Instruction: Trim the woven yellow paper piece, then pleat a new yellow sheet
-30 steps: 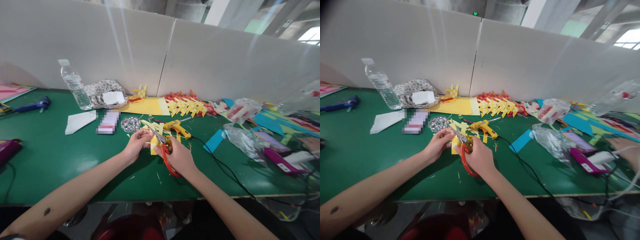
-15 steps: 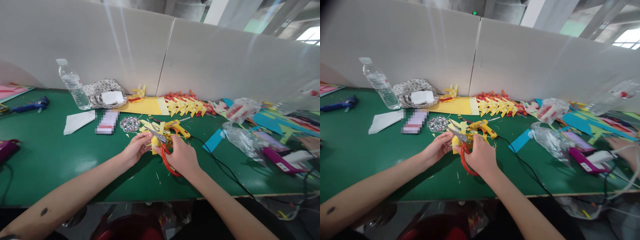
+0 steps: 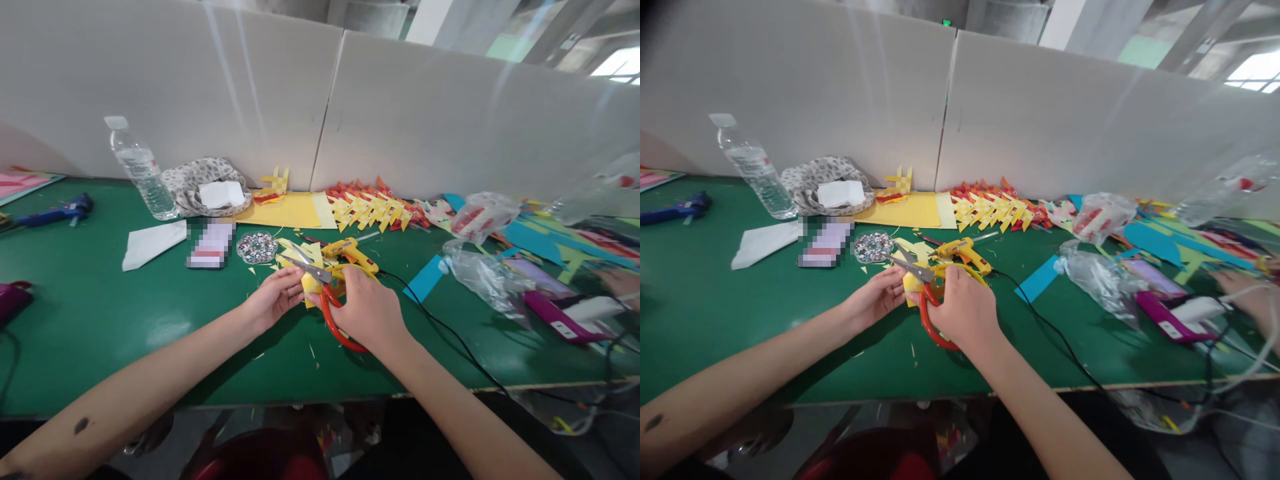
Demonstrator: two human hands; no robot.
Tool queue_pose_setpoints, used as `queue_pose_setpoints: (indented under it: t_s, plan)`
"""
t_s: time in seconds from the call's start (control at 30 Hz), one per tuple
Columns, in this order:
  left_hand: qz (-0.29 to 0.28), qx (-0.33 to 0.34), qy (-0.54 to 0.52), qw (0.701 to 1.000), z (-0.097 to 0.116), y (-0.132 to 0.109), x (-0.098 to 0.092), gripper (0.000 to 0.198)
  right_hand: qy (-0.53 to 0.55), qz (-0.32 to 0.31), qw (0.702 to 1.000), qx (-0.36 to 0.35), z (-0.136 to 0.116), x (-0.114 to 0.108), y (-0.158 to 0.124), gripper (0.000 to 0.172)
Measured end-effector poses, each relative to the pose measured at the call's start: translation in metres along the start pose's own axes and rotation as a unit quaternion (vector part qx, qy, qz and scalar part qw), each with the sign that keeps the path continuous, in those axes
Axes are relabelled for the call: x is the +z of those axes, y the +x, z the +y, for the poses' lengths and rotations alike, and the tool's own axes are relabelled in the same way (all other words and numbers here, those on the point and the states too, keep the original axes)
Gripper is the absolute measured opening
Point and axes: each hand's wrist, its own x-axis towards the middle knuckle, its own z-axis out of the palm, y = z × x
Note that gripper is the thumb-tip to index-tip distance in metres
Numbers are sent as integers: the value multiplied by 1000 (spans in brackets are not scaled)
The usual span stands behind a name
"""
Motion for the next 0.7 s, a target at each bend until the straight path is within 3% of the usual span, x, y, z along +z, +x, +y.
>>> queue_pose_setpoints:
  t_s: [0.47, 0.7]
  plan:
    - [9, -1, 13, 1000, 2, -1, 2, 21, -14, -30, 999, 11, 1, -3, 1, 46]
    - [22, 96, 115, 988, 14, 2, -1, 21, 11, -61, 997, 42, 4, -7, 4, 46]
